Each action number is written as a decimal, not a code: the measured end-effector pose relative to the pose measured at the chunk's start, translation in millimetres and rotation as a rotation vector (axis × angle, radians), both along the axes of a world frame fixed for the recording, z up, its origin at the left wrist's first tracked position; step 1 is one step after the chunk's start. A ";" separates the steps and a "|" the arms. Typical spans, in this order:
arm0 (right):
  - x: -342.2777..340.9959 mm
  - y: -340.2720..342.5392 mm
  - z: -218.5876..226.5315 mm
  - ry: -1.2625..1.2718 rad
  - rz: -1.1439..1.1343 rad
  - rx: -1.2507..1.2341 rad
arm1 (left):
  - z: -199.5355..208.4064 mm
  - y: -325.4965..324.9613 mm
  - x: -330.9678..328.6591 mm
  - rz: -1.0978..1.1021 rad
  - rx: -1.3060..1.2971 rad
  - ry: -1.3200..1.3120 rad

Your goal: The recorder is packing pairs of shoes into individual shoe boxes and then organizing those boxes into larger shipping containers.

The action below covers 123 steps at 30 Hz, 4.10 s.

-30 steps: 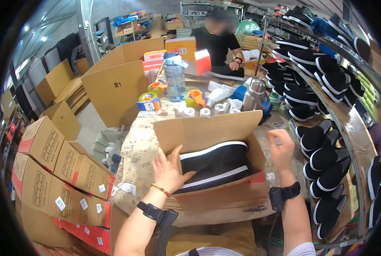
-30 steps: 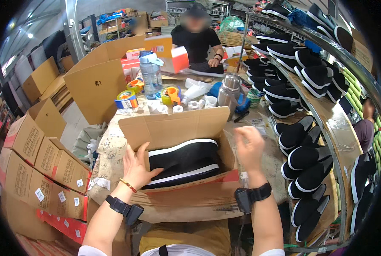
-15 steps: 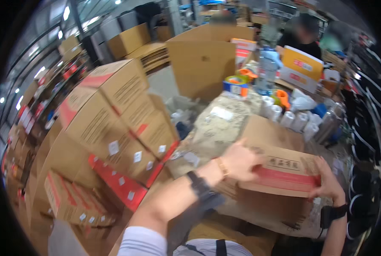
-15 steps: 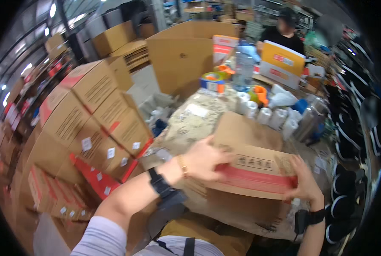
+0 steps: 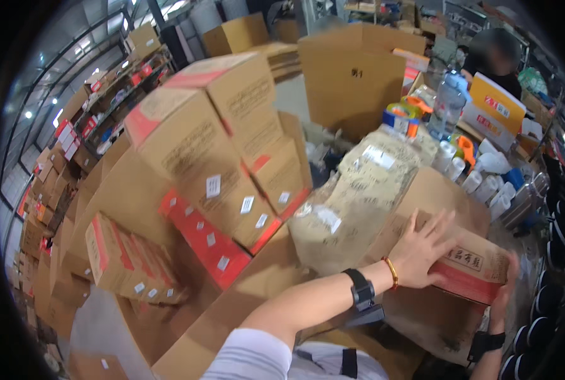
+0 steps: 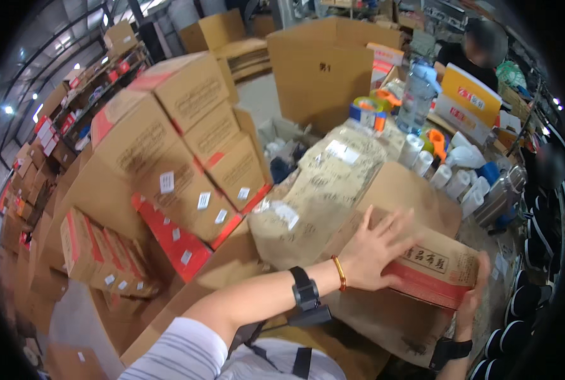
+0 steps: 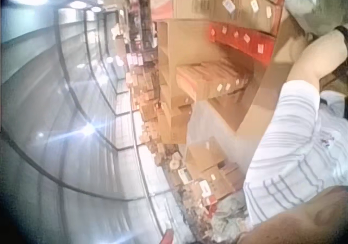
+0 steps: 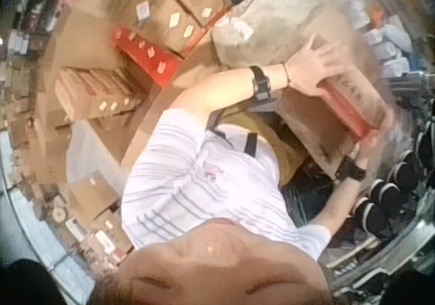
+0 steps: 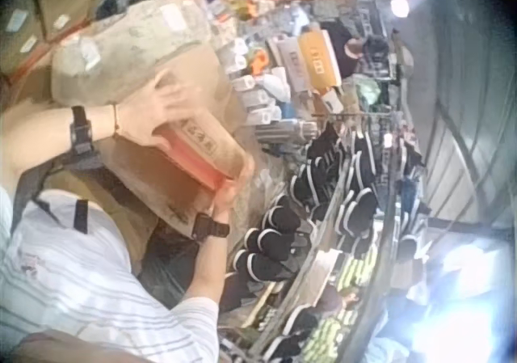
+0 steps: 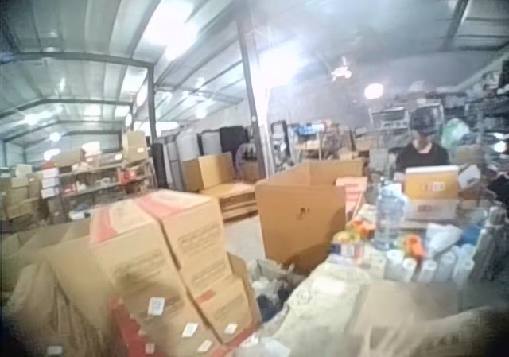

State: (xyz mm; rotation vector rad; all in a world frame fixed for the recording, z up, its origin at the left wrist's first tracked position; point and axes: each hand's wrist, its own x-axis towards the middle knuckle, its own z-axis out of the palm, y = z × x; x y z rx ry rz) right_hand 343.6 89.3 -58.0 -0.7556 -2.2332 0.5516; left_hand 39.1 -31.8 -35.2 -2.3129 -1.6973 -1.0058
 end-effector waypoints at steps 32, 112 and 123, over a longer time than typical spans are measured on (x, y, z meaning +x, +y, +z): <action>-214.9 -237.3 -18.6 -0.004 0.933 -0.993 | -71.2 -466.8 -122.0 0.337 1.041 -2.036; -84.5 -117.9 2.8 0.644 0.050 -0.631 | -20.8 -21.6 46.5 -0.287 -0.438 -1.273; -93.8 -173.6 -26.5 0.665 -0.164 -0.632 | -5.6 -76.0 29.2 0.097 -0.043 -0.865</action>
